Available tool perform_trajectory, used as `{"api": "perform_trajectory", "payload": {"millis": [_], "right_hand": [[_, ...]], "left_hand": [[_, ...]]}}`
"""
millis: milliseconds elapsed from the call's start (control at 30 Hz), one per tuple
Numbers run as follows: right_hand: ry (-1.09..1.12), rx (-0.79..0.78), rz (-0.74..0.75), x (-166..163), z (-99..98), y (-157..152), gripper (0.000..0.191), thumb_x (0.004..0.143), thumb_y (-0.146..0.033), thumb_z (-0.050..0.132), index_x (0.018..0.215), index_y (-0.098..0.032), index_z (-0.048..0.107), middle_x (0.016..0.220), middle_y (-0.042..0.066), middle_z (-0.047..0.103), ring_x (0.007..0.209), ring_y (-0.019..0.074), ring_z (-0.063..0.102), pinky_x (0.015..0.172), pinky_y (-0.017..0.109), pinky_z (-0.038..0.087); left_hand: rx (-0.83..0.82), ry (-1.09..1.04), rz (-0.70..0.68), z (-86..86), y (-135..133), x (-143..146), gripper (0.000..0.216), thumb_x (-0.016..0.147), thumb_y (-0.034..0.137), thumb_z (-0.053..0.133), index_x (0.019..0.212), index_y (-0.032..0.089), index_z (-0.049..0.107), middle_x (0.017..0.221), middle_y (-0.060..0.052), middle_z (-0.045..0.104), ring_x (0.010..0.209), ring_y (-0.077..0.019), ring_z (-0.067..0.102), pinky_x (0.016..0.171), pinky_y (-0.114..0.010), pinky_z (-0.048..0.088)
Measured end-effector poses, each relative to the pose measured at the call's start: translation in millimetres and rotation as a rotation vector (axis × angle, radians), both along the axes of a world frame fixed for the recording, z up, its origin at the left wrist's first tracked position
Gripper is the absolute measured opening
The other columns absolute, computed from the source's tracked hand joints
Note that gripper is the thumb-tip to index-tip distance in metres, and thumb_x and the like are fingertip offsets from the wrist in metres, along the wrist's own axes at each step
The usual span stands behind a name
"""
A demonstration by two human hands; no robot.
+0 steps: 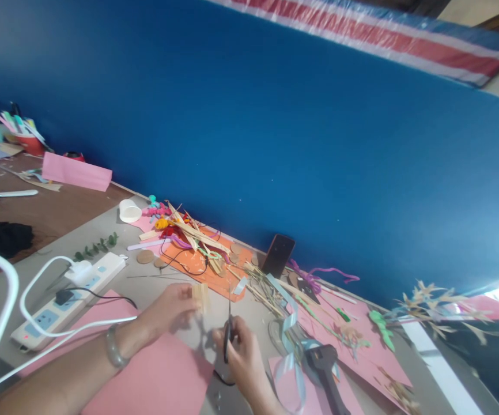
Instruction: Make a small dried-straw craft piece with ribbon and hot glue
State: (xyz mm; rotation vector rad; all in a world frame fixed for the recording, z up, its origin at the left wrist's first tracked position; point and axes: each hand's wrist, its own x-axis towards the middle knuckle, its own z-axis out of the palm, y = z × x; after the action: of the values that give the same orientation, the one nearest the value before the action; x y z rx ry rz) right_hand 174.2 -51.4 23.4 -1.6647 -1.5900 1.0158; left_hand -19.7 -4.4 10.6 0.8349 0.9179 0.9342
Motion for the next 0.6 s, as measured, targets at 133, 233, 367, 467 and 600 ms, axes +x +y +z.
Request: {"api": "perform_trajectory", "payload": {"millis": [133,233,367,467,600], "right_hand": [[-0.089,-0.131,0.196,13.3,10.3,-20.3,0.026,0.079,-0.043,0.060,0.070,-0.019,0.053,0.067,-0.003,0.053,0.065,0.0143,0.048,0.062,0.023,0.038],[-0.197,-0.195,0.226,18.3,4.7,-28.7,0.026,0.075,-0.042,0.062,0.068,-0.020,0.050,0.064,-0.004,0.053,0.062,0.0136,0.047,0.059,0.023,0.036],[-0.263,-0.227,0.278,14.8,-3.1,-28.8,0.026,0.076,-0.043,0.060,0.067,-0.020,0.049,0.063,-0.003,0.054,0.060,0.0133,0.044,0.056,0.023,0.033],[-0.226,-0.238,0.330,6.8,-0.4,-25.4,0.029,0.080,-0.046,0.056,0.068,-0.020,0.049,0.066,-0.003,0.053,0.064,0.0138,0.044,0.058,0.023,0.033],[-0.120,-0.257,0.350,-0.7,6.5,-20.0,0.037,0.083,-0.052,0.052,0.067,-0.019,0.048,0.064,-0.004,0.046,0.064,0.0132,0.041,0.059,0.023,0.033]], "left_hand": [[-0.016,-0.070,0.038,4.7,1.1,-1.1,0.025,0.062,0.032,0.076,0.067,0.013,0.060,0.053,0.004,0.054,0.042,-0.0045,0.043,0.041,-0.016,0.030],[-0.038,-0.094,0.035,4.7,0.8,-1.1,0.027,0.062,0.032,0.077,0.067,0.013,0.059,0.054,0.003,0.055,0.043,-0.0046,0.044,0.041,-0.016,0.030],[-0.052,-0.105,0.009,3.0,0.4,-0.8,0.025,0.063,0.031,0.075,0.069,0.013,0.059,0.056,0.003,0.055,0.044,-0.0054,0.047,0.043,-0.017,0.033],[-0.017,-0.080,-0.031,4.5,-0.7,-0.3,0.020,0.067,0.029,0.072,0.067,0.013,0.059,0.054,0.003,0.055,0.043,-0.0064,0.048,0.043,-0.018,0.035],[0.032,-0.066,-0.064,8.5,-3.4,-0.1,0.013,0.067,0.024,0.067,0.068,0.013,0.060,0.055,0.002,0.057,0.042,-0.0070,0.048,0.040,-0.018,0.035]]}}
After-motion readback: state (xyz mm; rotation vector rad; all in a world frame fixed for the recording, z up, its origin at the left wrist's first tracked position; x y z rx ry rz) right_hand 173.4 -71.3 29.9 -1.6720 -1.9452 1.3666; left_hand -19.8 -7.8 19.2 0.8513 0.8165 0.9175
